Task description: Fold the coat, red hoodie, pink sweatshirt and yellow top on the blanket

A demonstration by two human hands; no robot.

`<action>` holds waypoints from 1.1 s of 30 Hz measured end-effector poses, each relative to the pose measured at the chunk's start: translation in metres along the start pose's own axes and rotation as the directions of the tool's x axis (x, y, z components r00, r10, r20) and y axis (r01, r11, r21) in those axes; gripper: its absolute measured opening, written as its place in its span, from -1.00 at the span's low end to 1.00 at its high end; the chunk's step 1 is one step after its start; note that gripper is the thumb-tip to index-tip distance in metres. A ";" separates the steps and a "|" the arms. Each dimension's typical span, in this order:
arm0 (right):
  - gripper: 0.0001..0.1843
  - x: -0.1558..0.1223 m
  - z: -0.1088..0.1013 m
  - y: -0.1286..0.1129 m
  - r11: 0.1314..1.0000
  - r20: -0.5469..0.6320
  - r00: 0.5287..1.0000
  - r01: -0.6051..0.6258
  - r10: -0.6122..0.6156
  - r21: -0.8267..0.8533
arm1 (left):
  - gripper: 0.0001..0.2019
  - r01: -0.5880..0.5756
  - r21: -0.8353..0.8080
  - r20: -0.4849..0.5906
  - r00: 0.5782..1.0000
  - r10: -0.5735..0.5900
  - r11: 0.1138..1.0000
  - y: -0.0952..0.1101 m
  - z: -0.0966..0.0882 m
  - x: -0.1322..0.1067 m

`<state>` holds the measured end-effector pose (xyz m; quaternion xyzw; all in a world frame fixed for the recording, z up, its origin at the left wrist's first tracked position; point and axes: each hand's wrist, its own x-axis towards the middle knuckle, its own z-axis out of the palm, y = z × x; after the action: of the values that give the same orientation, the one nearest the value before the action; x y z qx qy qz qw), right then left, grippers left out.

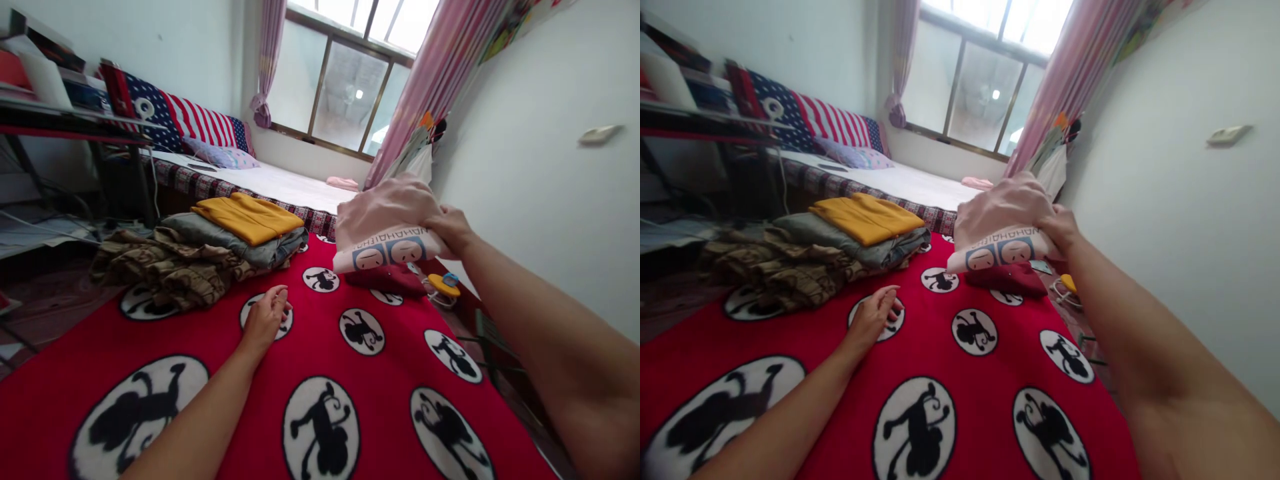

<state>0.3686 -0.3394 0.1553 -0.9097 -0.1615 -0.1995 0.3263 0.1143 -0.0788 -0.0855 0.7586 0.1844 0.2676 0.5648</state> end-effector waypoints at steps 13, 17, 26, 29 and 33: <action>-0.22 -0.095 0.161 0.097 0.878 0.199 0.959 -0.088 0.203 -0.470 | -0.62 -0.028 0.216 0.002 1.000 0.029 0.976 0.003 0.004 0.000; -0.30 -0.130 0.164 0.085 0.840 0.136 0.975 -0.079 0.178 -0.536 | -0.72 -0.059 0.255 0.017 0.998 0.056 0.965 -0.001 0.004 0.000; -0.25 -0.224 0.155 0.048 0.853 0.363 0.915 0.045 0.174 -0.521 | -0.79 -0.147 0.281 0.015 0.989 0.148 0.949 -0.002 0.002 -0.004; -0.27 -0.253 0.151 0.030 0.872 0.355 0.929 0.086 0.104 -0.482 | -0.80 -0.168 0.287 -0.019 0.983 0.180 0.943 -0.002 0.002 -0.005; -0.38 -0.279 0.147 0.018 0.921 0.365 0.929 0.195 -0.063 -0.338 | -0.72 -0.217 0.313 -0.125 0.956 0.267 0.925 0.002 0.006 -0.013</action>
<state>0.1715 -0.3013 -0.0886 -0.9626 -0.2367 -0.0839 0.1019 0.1076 -0.0918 -0.0877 0.8265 0.1731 0.3669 0.3903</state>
